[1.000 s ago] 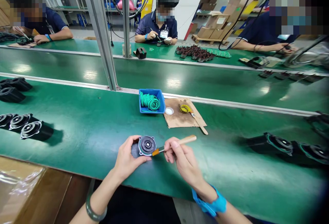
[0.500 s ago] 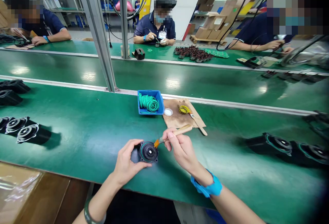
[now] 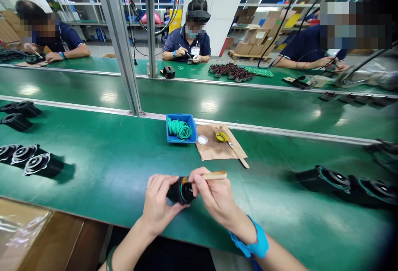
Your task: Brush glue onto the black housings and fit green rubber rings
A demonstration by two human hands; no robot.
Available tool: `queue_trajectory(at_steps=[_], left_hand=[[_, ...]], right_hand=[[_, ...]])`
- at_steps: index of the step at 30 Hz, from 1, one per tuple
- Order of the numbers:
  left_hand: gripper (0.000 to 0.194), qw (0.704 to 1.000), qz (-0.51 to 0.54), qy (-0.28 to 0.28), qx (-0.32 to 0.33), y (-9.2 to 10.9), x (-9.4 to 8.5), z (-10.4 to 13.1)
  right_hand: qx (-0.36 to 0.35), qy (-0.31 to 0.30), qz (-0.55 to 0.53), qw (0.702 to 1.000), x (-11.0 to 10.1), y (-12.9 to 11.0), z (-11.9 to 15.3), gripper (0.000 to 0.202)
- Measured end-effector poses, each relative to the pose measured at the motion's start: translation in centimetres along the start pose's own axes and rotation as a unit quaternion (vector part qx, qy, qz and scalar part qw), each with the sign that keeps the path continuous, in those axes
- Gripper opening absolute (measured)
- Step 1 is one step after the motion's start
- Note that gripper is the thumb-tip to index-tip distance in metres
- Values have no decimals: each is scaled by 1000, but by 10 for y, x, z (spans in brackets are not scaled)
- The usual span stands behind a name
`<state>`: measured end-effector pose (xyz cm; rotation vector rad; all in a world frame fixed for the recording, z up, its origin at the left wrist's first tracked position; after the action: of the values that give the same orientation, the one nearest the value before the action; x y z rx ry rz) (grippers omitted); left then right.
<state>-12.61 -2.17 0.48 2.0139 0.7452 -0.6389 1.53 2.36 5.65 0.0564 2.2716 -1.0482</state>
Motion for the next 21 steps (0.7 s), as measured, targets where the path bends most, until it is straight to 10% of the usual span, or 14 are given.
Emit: queue_trajectory(at_steps=[14, 21], left_hand=[[45, 1000, -18, 2, -18, -1, 1, 0], [54, 999, -36, 2, -14, 1, 1, 2]], right_hand=[[-64, -62, -88, 992, 0, -22, 25, 26], [1, 42, -104, 994, -12, -4, 19, 27]])
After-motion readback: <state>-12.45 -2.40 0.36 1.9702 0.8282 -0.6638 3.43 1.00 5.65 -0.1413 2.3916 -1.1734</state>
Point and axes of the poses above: each hand's wrist, its own z-axis away from the middle knuckle, its own x-axis out of the palm, y = z × x, the point moved 6 cm from there along -z, towards the middle knuckle, and after that the axes turned 8 degrees about -y, right-handed, at the moved point
